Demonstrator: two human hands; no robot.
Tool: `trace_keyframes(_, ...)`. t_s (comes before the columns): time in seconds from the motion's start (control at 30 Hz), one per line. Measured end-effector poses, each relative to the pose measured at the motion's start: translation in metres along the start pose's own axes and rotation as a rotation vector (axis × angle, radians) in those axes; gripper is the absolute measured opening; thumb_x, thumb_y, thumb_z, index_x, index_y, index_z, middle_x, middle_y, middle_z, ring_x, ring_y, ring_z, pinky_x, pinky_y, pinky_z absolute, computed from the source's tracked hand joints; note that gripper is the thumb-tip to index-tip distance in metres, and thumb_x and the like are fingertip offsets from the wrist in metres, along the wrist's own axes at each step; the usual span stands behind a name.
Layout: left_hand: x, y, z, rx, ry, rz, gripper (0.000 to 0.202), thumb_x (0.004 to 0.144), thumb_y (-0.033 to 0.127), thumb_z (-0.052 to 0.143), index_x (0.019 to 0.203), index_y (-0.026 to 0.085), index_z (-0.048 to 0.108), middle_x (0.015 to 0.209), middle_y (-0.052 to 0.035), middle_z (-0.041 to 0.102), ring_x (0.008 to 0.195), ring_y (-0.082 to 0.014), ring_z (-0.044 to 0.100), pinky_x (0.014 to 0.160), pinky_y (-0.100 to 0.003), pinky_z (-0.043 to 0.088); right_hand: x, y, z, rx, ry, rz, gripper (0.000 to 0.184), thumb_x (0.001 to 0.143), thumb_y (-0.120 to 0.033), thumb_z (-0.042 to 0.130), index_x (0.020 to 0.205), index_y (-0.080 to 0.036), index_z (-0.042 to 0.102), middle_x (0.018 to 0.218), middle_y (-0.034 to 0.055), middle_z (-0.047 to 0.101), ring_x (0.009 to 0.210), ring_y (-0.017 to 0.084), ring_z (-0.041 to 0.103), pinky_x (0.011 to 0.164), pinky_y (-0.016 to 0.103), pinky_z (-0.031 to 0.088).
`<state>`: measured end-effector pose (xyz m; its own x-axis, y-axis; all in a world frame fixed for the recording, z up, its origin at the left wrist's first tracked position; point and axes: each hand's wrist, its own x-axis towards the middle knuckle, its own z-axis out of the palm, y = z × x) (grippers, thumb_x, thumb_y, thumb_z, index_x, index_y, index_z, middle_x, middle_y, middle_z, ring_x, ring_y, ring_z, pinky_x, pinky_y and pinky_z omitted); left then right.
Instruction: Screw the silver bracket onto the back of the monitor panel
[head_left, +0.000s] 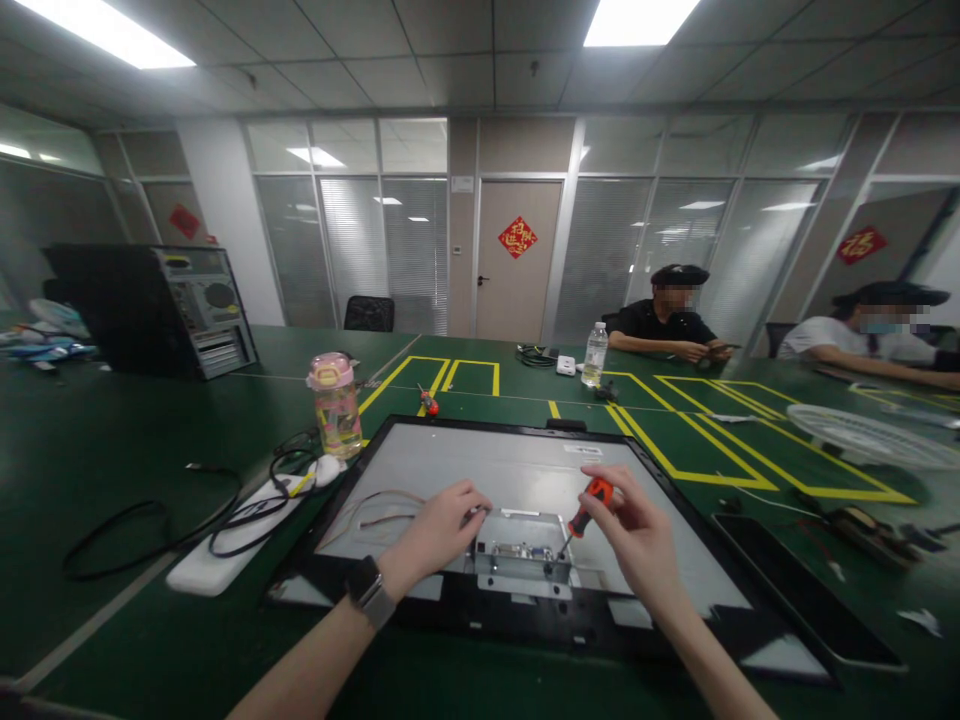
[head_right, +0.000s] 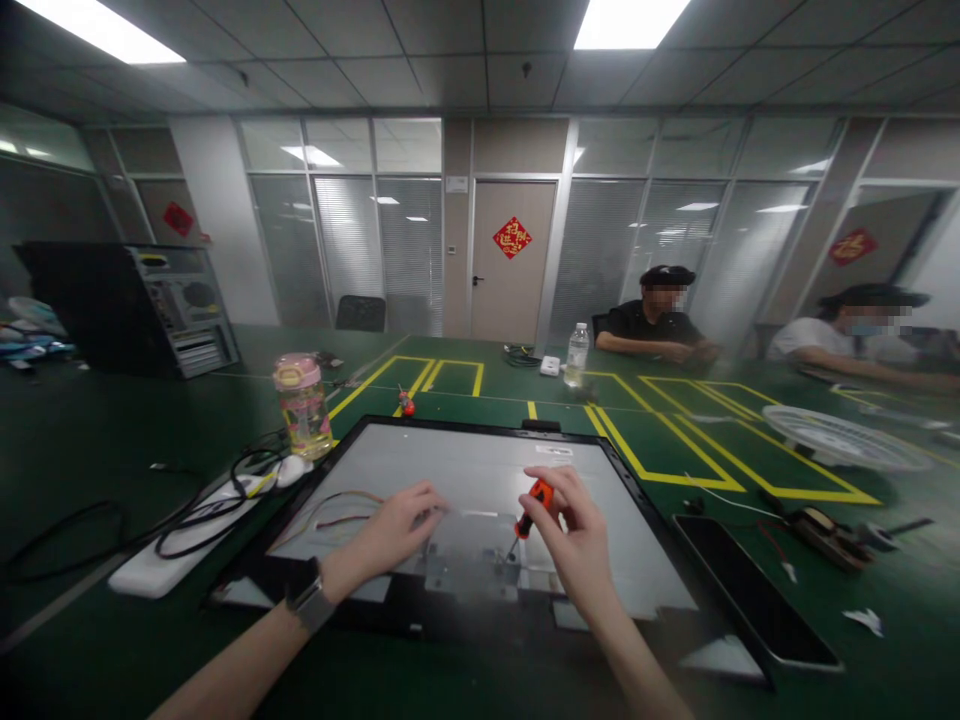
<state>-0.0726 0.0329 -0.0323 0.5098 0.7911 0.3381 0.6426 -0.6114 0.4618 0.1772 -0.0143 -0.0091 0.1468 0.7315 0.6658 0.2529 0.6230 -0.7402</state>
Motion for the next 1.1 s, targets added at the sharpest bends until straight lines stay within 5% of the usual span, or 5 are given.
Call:
trace_keyframes(0.2, -0.002, 0.003, -0.002, -0.007, -0.005, 0.0, 0.025, 0.091, 0.019, 0.043, 0.098, 0.02, 0.067, 0.094, -0.0038, 0.061, 0.082, -0.0157, 0.06, 0.076, -0.024, 0.045, -0.001, 0.006, -0.003, 0.201, -0.047, 0.191, 0.031, 0.089, -0.041, 0.054, 0.11, -0.021, 0.066, 0.095, 0.0085, 0.061, 0.047, 0.006, 0.039, 0.039, 0.02, 0.03)
trace_keyframes(0.37, -0.001, 0.001, 0.0, -0.007, -0.003, -0.004, 0.025, 0.091, 0.018, 0.043, 0.098, 0.02, 0.067, 0.094, -0.0042, 0.062, 0.083, -0.0162, 0.06, 0.077, -0.025, 0.046, 0.002, 0.011, -0.004, 0.218, 0.009, 0.256, 0.027, 0.075, -0.038, 0.071, 0.094, -0.02, 0.067, 0.075, 0.0022, 0.058, 0.049, 0.009, 0.044, 0.041, 0.02, 0.031)
trace_keyframes(0.5, 0.0, 0.0, 0.001, -0.017, -0.004, -0.002, 0.025, 0.091, 0.019, 0.043, 0.097, 0.02, 0.067, 0.095, -0.0047, 0.062, 0.085, -0.0166, 0.061, 0.079, -0.025, 0.046, 0.003, 0.011, -0.004, 0.215, 0.041, 0.25, 0.023, 0.069, -0.037, 0.076, 0.081, -0.019, 0.067, 0.081, 0.0019, 0.056, 0.053, 0.009, 0.047, 0.043, 0.02, 0.034)
trace_keyframes(0.7, 0.0, 0.001, 0.0, -0.015, -0.004, 0.0, 0.025, 0.091, 0.019, 0.043, 0.098, 0.02, 0.067, 0.094, -0.0046, 0.062, 0.085, -0.0169, 0.061, 0.081, -0.026, 0.046, 0.002, 0.011, -0.005, 0.282, -0.021, 0.322, 0.032, 0.076, -0.038, 0.071, 0.103, -0.021, 0.068, 0.076, 0.0036, 0.063, 0.049, 0.008, 0.042, 0.042, 0.02, 0.03)
trace_keyframes(1.1, 0.0, 0.003, -0.003, -0.023, -0.024, -0.006, 0.025, 0.091, 0.02, 0.043, 0.098, 0.02, 0.067, 0.095, -0.0051, 0.063, 0.087, -0.0176, 0.061, 0.081, -0.026, 0.047, 0.004, 0.008, -0.003, 0.368, -0.091, 0.276, 0.028, 0.084, -0.041, 0.06, 0.104, -0.022, 0.065, 0.092, 0.0081, 0.068, 0.042, 0.004, 0.032, 0.037, 0.021, 0.026)
